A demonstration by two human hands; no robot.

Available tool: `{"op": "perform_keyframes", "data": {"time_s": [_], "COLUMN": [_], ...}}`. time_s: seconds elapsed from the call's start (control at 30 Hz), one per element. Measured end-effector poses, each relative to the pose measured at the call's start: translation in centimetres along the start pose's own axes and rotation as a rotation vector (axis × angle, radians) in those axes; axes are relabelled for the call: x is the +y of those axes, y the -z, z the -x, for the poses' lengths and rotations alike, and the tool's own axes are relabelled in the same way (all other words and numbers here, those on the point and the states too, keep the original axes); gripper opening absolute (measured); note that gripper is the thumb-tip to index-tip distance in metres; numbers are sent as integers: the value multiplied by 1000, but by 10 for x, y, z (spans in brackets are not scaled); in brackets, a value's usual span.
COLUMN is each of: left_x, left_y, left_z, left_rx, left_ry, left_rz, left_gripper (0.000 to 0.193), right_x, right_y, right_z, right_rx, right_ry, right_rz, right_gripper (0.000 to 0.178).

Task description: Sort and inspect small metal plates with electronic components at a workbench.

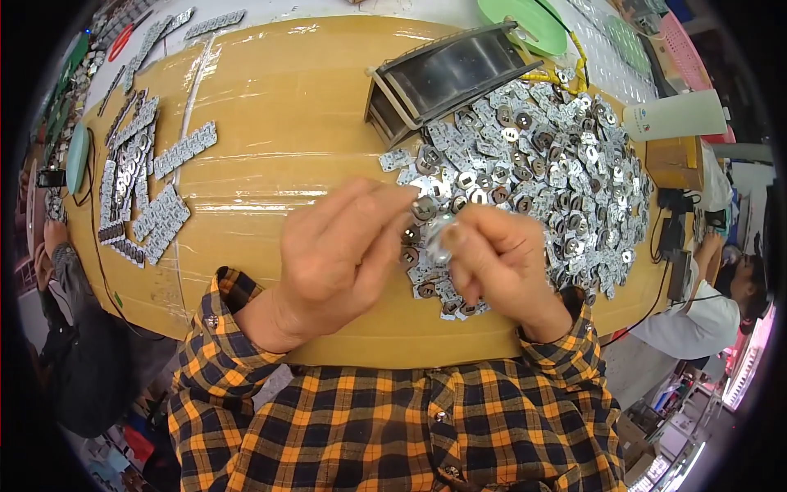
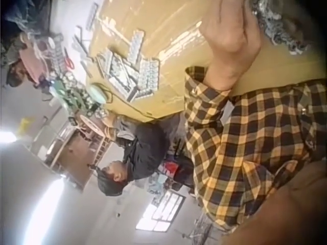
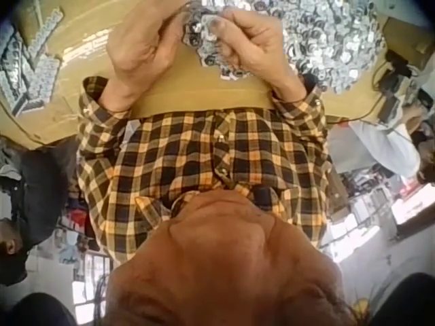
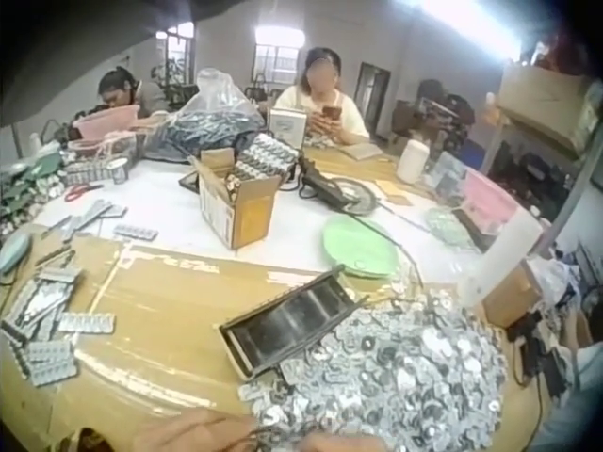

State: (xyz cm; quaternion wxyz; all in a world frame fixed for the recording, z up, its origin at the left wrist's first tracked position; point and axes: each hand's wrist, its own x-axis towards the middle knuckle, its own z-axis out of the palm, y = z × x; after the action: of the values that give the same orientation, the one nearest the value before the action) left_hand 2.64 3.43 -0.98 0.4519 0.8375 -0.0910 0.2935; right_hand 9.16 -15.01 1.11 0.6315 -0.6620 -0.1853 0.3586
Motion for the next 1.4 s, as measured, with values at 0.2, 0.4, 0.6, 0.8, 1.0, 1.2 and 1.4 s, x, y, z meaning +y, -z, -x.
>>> {"op": "perform_keyframes", "data": {"time_s": [0.2,0.4,0.6,0.8,1.0,1.2,1.4], "left_x": [3,2,4,5,0,8,5], "left_y": [4,1,1,2,8,9,2], "left_z": [-7,-6,-5,-5,-5,-7,-4], "left_rx": [20,12,-2,-99,-204,-197,-175], "left_ry": [83,53,-8,-64,-127,-26,40], "left_rz": [19,43,21,-2,-2,134,79], "left_gripper": [23,23,23,25,25,26,21], "right_x": [0,-1,-1,0,1,3,8], "right_y": [-4,1,2,2,-1,3,6], "right_z": [3,2,0,0,-1,-4,-5], "right_rx": [-51,106,109,124,138,178,224], "right_ry": [105,-10,-23,-5,5,61,229], "right_rz": [121,-69,-14,-17,13,42,289], "right_gripper": [23,25,24,25,28,32,33]}}
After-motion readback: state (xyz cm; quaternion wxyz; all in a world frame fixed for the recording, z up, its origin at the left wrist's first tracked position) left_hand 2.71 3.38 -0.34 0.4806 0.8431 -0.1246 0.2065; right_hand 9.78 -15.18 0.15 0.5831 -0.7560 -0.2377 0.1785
